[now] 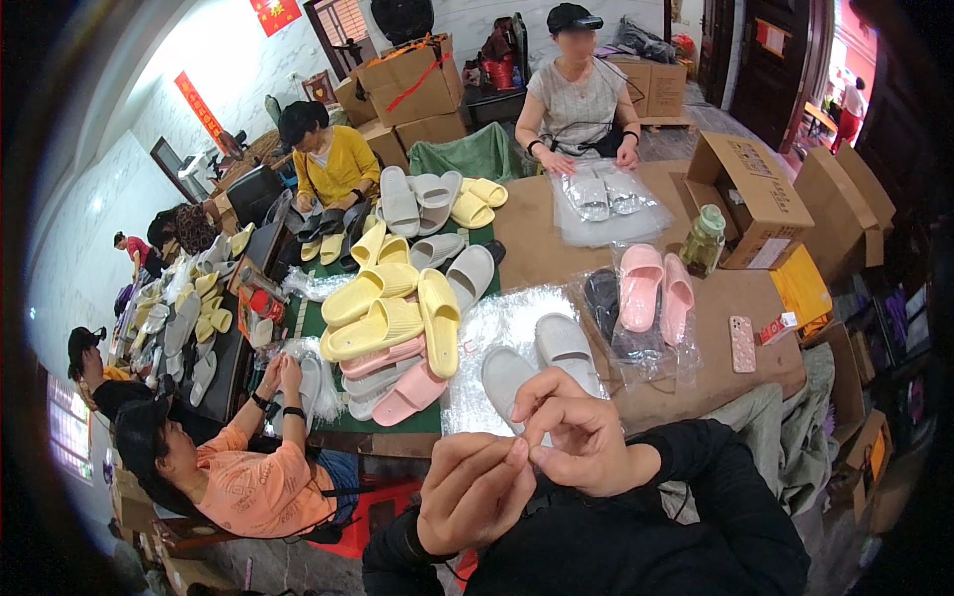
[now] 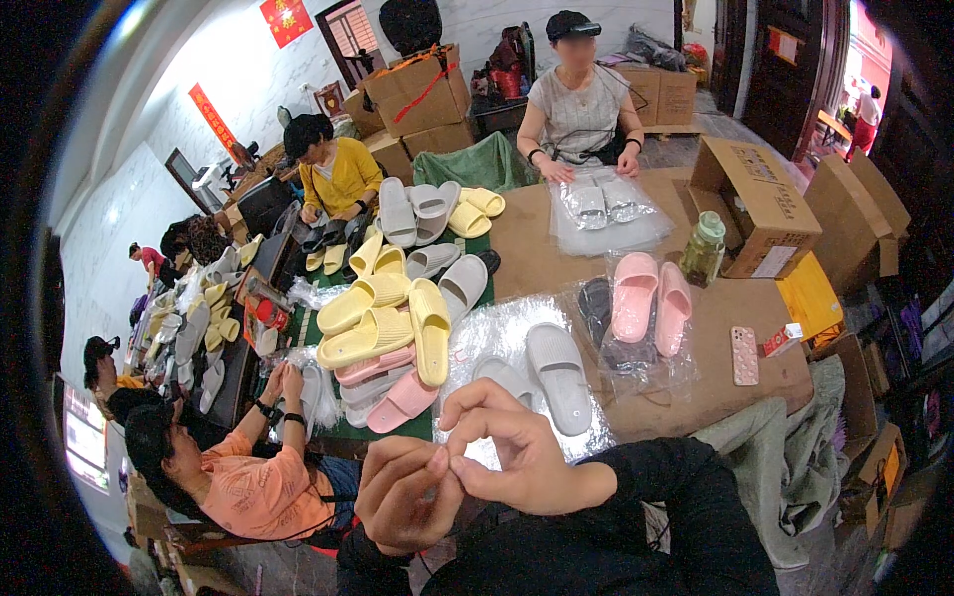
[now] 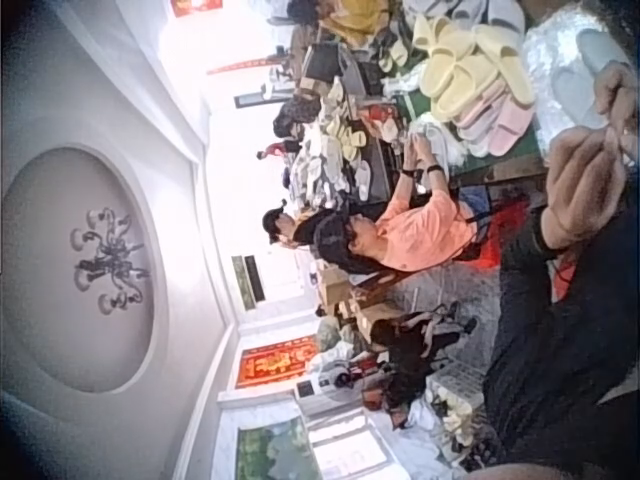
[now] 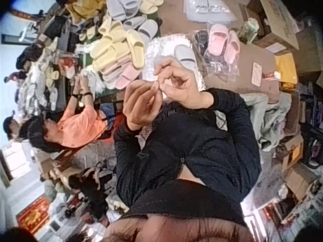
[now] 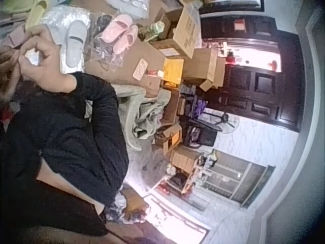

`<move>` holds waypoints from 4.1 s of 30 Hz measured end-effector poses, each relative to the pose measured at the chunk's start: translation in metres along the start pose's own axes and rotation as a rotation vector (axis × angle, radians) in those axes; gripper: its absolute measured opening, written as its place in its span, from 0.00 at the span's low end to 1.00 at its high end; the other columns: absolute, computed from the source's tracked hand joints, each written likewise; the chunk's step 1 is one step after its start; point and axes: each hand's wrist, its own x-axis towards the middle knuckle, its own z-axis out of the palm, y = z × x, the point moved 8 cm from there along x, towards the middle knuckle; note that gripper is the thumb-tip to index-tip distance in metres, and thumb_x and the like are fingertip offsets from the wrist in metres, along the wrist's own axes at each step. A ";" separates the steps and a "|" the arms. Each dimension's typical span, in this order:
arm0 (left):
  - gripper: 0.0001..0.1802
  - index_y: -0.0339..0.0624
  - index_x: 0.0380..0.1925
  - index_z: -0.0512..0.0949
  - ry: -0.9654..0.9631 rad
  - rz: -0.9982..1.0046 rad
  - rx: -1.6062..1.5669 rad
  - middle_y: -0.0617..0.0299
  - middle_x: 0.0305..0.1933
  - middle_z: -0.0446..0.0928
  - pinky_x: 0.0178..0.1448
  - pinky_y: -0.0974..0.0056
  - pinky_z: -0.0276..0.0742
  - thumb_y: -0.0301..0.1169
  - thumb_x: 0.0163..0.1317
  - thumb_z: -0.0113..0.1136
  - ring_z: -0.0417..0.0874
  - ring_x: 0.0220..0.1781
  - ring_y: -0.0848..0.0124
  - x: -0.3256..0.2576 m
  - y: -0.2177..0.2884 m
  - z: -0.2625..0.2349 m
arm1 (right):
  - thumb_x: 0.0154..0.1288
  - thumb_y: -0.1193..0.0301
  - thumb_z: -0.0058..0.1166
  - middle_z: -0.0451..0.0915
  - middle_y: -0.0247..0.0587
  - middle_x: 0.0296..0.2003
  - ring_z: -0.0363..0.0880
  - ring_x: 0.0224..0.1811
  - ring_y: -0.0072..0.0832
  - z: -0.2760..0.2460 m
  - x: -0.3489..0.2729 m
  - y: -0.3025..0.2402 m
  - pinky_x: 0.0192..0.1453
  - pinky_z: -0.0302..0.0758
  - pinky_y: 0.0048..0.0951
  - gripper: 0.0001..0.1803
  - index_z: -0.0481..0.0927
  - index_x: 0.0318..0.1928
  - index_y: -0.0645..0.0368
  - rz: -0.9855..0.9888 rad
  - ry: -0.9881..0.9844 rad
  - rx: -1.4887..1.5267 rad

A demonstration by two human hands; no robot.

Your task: Packing pairs of plastic sandals into individual plastic bags and then into larger sacks in a warehouse or workshop setting.

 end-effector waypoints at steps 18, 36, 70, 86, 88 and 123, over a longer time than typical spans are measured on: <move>0.18 0.34 0.35 0.79 -0.006 -0.164 -0.167 0.57 0.30 0.81 0.37 0.69 0.75 0.14 0.40 0.67 0.80 0.33 0.66 -0.001 -0.015 -0.015 | 0.47 0.78 0.62 0.75 0.37 0.41 0.67 0.38 0.28 0.003 0.004 -0.025 0.42 0.64 0.26 0.10 0.83 0.34 0.57 -0.254 -0.098 -0.426; 0.16 0.35 0.33 0.78 -0.164 -0.006 0.121 0.60 0.33 0.79 0.39 0.65 0.73 0.16 0.39 0.64 0.78 0.34 0.66 0.005 -0.008 -0.009 | 0.38 0.73 0.65 0.76 0.27 0.35 0.68 0.32 0.30 0.015 0.001 -0.045 0.34 0.60 0.30 0.16 0.82 0.34 0.52 -0.530 -0.094 -1.031; 0.12 0.38 0.26 0.73 -0.167 -0.130 0.179 0.58 0.24 0.75 0.31 0.63 0.70 0.16 0.40 0.63 0.76 0.26 0.61 -0.003 -0.021 -0.004 | 0.42 0.62 0.51 0.78 0.25 0.38 0.68 0.38 0.21 0.037 -0.033 -0.033 0.38 0.56 0.26 0.12 0.79 0.26 0.55 -1.155 -0.235 -1.536; 0.09 0.38 0.26 0.75 -0.240 -0.303 0.026 0.58 0.24 0.74 0.28 0.66 0.71 0.19 0.43 0.64 0.76 0.25 0.64 -0.003 -0.032 -0.007 | 0.46 0.60 0.50 0.77 0.19 0.40 0.65 0.39 0.18 0.039 -0.042 -0.025 0.41 0.54 0.26 0.13 0.82 0.31 0.50 -1.362 -0.241 -1.635; 0.07 0.38 0.25 0.75 -0.285 -0.411 -0.017 0.57 0.24 0.75 0.28 0.67 0.71 0.21 0.44 0.64 0.76 0.24 0.66 -0.006 -0.040 -0.005 | 0.46 0.61 0.51 0.77 0.18 0.39 0.65 0.38 0.18 0.040 -0.042 -0.025 0.40 0.54 0.25 0.13 0.82 0.31 0.50 -1.399 -0.250 -1.654; 0.05 0.37 0.27 0.77 -0.390 -0.800 -0.378 0.59 0.27 0.77 0.35 0.69 0.72 0.21 0.48 0.62 0.78 0.30 0.69 -0.029 -0.066 -0.004 | 0.40 0.73 0.67 0.76 0.27 0.38 0.65 0.34 0.27 0.011 0.004 -0.041 0.36 0.59 0.26 0.16 0.86 0.36 0.47 -0.559 -0.208 -0.785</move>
